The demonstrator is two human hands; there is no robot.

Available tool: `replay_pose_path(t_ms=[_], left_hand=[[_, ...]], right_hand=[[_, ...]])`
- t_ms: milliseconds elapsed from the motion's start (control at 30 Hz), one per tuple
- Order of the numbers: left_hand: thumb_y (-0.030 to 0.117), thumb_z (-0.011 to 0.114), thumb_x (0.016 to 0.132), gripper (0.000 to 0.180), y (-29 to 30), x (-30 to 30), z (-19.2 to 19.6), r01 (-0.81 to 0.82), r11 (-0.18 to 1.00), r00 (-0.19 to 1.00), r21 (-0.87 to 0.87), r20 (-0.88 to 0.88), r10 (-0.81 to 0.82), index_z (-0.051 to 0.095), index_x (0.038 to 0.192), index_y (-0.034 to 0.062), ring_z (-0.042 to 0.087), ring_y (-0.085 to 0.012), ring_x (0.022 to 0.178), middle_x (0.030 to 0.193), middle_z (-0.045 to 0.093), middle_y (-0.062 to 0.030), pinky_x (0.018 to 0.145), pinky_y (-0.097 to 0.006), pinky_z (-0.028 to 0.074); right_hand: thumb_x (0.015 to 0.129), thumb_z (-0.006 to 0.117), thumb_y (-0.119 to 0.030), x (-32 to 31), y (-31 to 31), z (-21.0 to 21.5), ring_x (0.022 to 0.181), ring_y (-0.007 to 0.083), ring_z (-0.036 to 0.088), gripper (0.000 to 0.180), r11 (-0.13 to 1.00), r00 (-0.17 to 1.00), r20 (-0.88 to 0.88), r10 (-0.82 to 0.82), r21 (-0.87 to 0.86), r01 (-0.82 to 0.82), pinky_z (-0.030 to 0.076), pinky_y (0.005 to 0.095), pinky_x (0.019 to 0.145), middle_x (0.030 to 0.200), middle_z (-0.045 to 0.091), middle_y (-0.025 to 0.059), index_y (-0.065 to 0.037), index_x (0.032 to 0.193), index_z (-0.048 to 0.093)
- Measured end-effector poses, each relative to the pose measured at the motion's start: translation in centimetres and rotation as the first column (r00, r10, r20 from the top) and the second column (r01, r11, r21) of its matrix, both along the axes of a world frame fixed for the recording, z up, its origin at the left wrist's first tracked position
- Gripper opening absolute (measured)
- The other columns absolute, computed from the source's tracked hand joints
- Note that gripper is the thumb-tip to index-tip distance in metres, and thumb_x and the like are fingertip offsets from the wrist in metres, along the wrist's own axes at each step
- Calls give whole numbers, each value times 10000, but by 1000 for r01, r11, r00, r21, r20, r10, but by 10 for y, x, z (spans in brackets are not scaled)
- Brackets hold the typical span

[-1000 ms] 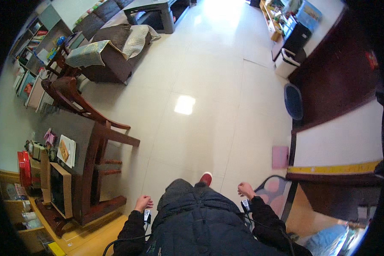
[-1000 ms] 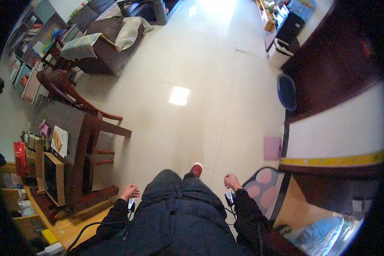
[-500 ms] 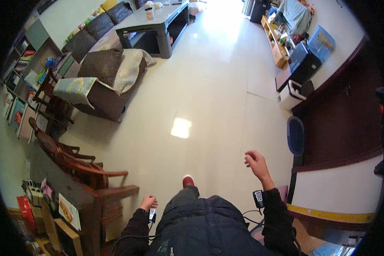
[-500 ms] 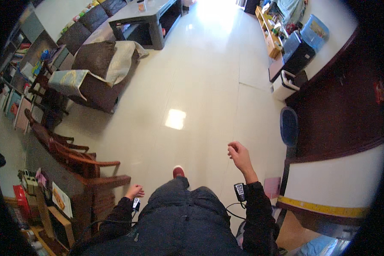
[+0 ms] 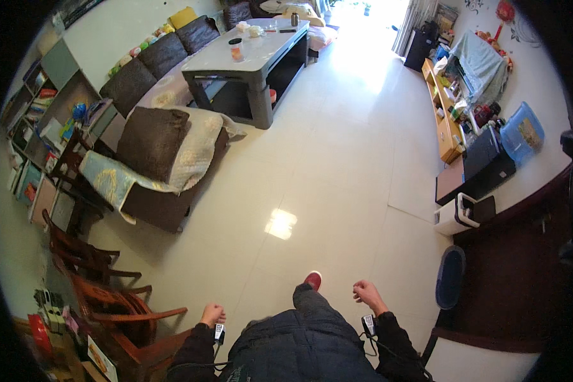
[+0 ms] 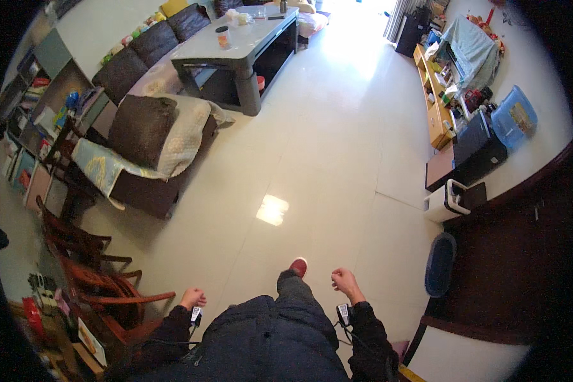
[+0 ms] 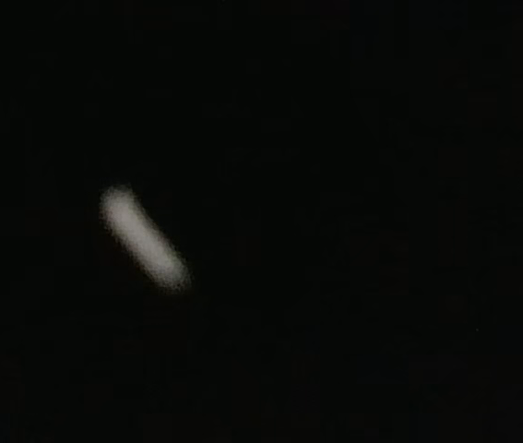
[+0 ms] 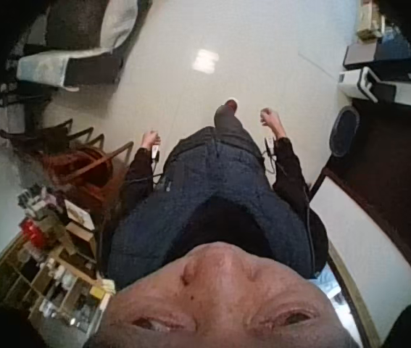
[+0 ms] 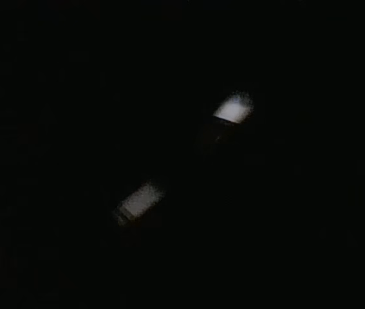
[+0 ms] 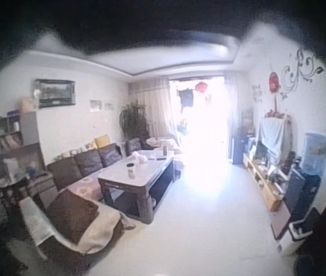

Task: The person walks from the living room to the balcony, places a blanket into a top-loading washing machine, adds liquid detergent, and starts the machine. The person then walks back into the living room.

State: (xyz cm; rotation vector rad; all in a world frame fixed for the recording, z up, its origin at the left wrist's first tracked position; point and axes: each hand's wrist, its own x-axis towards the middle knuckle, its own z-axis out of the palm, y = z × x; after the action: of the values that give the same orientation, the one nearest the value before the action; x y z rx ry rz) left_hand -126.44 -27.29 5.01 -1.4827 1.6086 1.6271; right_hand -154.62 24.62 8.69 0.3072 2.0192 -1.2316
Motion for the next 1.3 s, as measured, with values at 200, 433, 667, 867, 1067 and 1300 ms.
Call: replay_pose_path(t_ms=[200,433,667,867,1067,1300], left_hand=[[170,579,921,246,-9,-113,24,-59,998,998,25,-16,60,564,1045,-41,695,-281,763,938,644,-184,631,-396,610],[165,584,914,283,-48,-332,10,-27,998,990,58,-137,35,553,1117,-29,673,-234,766,942,633,-149,641,-355,597],[164,556,904,250,-102,-576,11,105,992,979,64,-181,-92,591,1064,-25,648,-198,726,889,633,-116,606,-320,566],[151,568,894,260,-143,-766,46,150,989,946,5,-291,-142,585,1087,-22,635,-173,731,873,624,-98,624,-299,555],[127,570,898,209,-172,-917,43,78,997,938,-25,-337,-82,584,1060,-4,622,-153,683,851,624,-83,565,-277,528],[92,574,887,222,-189,-1062,80,-111,994,955,-17,-279,102,578,1083,-12,645,-168,706,870,631,-92,585,-289,549]], right_hand=[[884,594,-180,-209,-46,33,682,163,672,234,991,976,-173,133,9,-133,563,314,584,823,667,82,5,1023,633],[904,571,-159,-401,-111,38,679,156,657,218,989,979,-181,89,-104,-109,550,301,579,811,653,67,7,1034,628],[918,572,-170,-530,-126,28,701,178,655,231,990,991,-8,137,41,-137,561,324,579,844,638,76,8,1062,603],[889,577,-126,-643,-123,30,658,172,651,210,996,995,56,-82,35,80,561,318,547,831,638,85,4,1049,611],[900,579,-130,-796,-161,-3,682,178,650,180,1000,989,146,4,-25,-1,563,323,573,833,633,82,5,1017,603],[891,597,-166,-1041,-242,-12,640,166,633,201,984,985,15,171,-55,-170,537,308,536,775,636,64,2,997,628]])
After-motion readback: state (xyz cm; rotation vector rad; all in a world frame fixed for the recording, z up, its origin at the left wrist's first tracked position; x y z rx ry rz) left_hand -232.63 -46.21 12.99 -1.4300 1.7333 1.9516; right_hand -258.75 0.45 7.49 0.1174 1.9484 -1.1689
